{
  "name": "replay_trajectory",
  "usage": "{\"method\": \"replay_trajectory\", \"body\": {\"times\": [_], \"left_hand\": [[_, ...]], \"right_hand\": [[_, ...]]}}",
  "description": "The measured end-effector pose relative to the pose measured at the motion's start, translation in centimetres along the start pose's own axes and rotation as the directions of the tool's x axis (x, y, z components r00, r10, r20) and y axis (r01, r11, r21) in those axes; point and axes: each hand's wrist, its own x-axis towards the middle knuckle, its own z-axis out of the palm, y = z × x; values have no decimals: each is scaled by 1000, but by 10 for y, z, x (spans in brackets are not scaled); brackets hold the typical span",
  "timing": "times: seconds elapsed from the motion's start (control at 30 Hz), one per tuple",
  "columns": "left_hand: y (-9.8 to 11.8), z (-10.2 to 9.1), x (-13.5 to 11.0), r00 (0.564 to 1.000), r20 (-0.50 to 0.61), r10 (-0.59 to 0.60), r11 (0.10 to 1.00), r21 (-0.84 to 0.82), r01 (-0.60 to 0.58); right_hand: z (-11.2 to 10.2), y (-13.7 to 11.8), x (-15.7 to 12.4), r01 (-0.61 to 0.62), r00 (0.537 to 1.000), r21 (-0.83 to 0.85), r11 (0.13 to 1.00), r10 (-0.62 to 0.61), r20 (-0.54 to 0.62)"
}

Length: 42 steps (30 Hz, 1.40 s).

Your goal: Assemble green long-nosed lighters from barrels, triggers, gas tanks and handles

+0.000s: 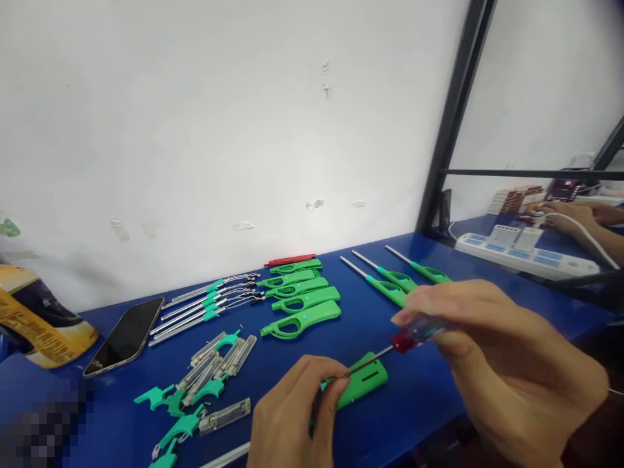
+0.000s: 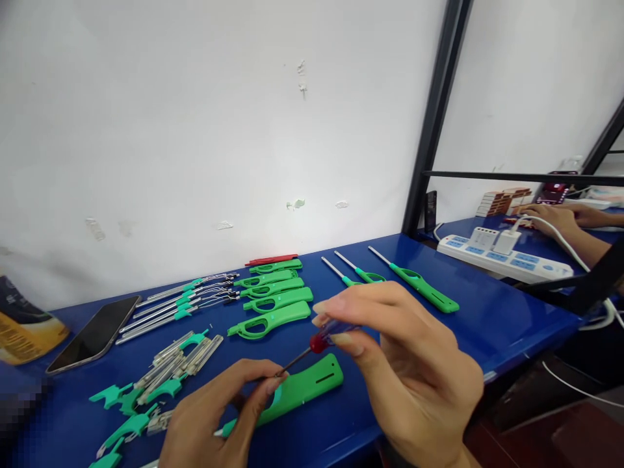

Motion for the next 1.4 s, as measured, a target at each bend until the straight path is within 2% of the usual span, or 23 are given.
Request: {"method": "replay_trajectory", "body": {"times": [0.1, 0.2, 0.3, 0.43, 0.6, 0.73, 0.93, 1.4], "left_hand": [[0, 22, 2, 989, 102, 107, 993, 35, -111], [0, 47, 4, 985, 128, 115, 982, 136, -133], [0, 63, 7, 987, 132, 92, 978, 174, -115], [0, 73, 10, 986, 145, 83, 971, 211, -113], [-7, 86, 8, 989, 130, 75, 952, 287, -109], [-13, 92, 5, 991, 121, 64, 947, 306, -98], [-12, 91, 6, 989, 142, 49, 947, 309, -91], [-17, 101, 6, 994, 97, 53, 908, 410, -88]], "right_hand": [[-9, -4, 2, 2, 993, -27, 1000, 1, 122], [-19, -3, -1, 42, 971, -68, 997, -25, 236], [-26, 4, -4, 33, 970, -107, 994, -6, 243], [-33, 15, -3, 7, 973, -132, 991, 24, 231], [-35, 25, -3, -11, 942, -195, 981, 75, 327], [-36, 29, -6, -50, 936, -204, 978, 117, 333], [-26, 33, -6, -102, 945, -182, 978, 152, 289], [-20, 37, -8, -149, 942, -187, 971, 197, 273]]}}
